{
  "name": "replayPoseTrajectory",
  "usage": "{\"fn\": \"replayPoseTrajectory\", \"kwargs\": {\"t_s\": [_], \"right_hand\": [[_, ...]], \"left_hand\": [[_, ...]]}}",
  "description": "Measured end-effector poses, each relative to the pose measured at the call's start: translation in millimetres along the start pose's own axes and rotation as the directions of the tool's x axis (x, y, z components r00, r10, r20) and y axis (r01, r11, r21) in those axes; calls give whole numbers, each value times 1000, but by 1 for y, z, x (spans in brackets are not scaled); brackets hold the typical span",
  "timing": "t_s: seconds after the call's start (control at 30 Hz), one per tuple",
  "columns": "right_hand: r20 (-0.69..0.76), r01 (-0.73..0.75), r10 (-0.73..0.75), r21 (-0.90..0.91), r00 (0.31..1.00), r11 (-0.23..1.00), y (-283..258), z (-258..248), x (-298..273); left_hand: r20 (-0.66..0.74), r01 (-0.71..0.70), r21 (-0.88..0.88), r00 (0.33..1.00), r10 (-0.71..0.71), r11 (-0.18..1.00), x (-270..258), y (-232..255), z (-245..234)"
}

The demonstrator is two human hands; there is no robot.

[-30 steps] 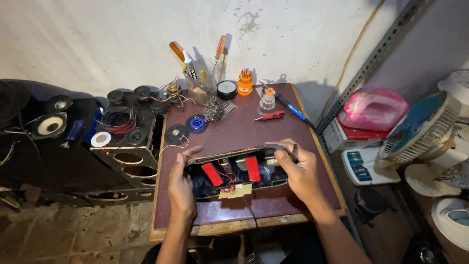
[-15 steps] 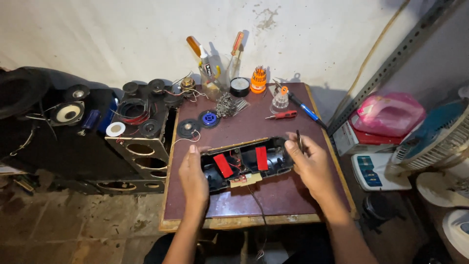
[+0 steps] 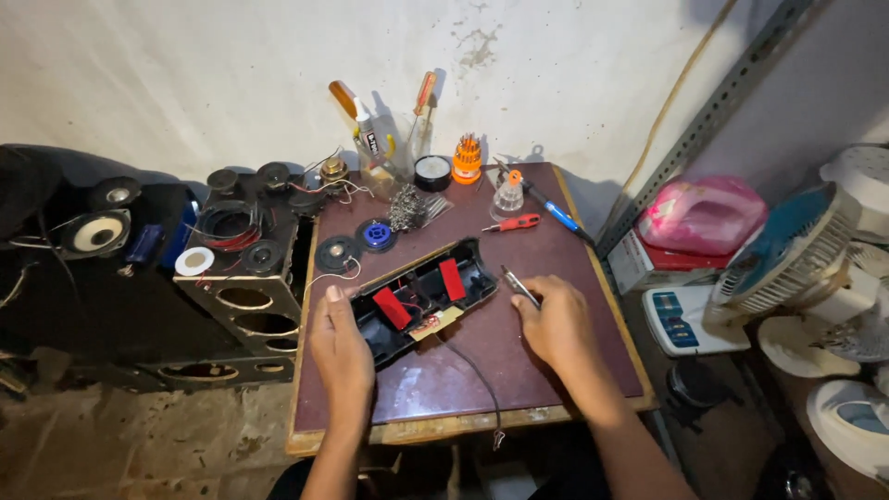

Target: The person holds a disassembled black electronic device and uses a small metal tool to scrape and clean the internal components. They then switch to a red-handled screwdriver to adjust or tighten parts within the device's casing.

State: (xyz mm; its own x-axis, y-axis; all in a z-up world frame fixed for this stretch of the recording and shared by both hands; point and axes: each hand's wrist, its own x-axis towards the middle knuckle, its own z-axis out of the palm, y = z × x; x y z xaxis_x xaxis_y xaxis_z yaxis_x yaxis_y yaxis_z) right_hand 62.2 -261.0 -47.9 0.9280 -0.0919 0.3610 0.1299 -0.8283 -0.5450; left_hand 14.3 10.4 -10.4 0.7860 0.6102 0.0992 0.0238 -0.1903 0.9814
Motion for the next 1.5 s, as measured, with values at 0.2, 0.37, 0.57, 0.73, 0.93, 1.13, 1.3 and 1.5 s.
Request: {"fn": "replayPoseTrajectory", "kwargs": {"t_s": [0.2, 0.37, 0.57, 0.73, 0.93, 1.13, 1.3, 1.5], "right_hand": [[-64, 85, -72, 240, 995, 967, -11, -10, 8], [-114, 97, -79, 163, 990, 982, 18, -11, 33], [-56, 229, -231, -36, 971, 973, 14, -5, 85], [93, 299, -286, -213, 954, 930, 13, 7, 101], [55, 292, -291, -327, 955, 899, 25, 22, 102], [21, 350, -375, -415, 927, 840, 23, 17, 90], [-210, 256, -257, -32, 943, 966, 7, -2, 66], [69, -183, 323, 924, 944, 337, -36, -28, 40]], "left_hand": [[1, 36, 0, 999, -36, 999, 3, -4, 1], [11, 57, 24, 998, -58, 998, 3, -9, 2], [28, 15, 24, 999, -15, 1000, 4, -2, 0], [42, 25, 26, 999, -26, 999, 2, 3, 0], [20, 84, 45, 996, -85, 995, -10, 27, -8], [38, 76, 28, 996, -77, 997, -14, 34, -12], [70, 2, 27, 998, -4, 1000, -11, 17, -10], [183, -101, -56, 977, 109, 993, -8, 12, -8]]}}
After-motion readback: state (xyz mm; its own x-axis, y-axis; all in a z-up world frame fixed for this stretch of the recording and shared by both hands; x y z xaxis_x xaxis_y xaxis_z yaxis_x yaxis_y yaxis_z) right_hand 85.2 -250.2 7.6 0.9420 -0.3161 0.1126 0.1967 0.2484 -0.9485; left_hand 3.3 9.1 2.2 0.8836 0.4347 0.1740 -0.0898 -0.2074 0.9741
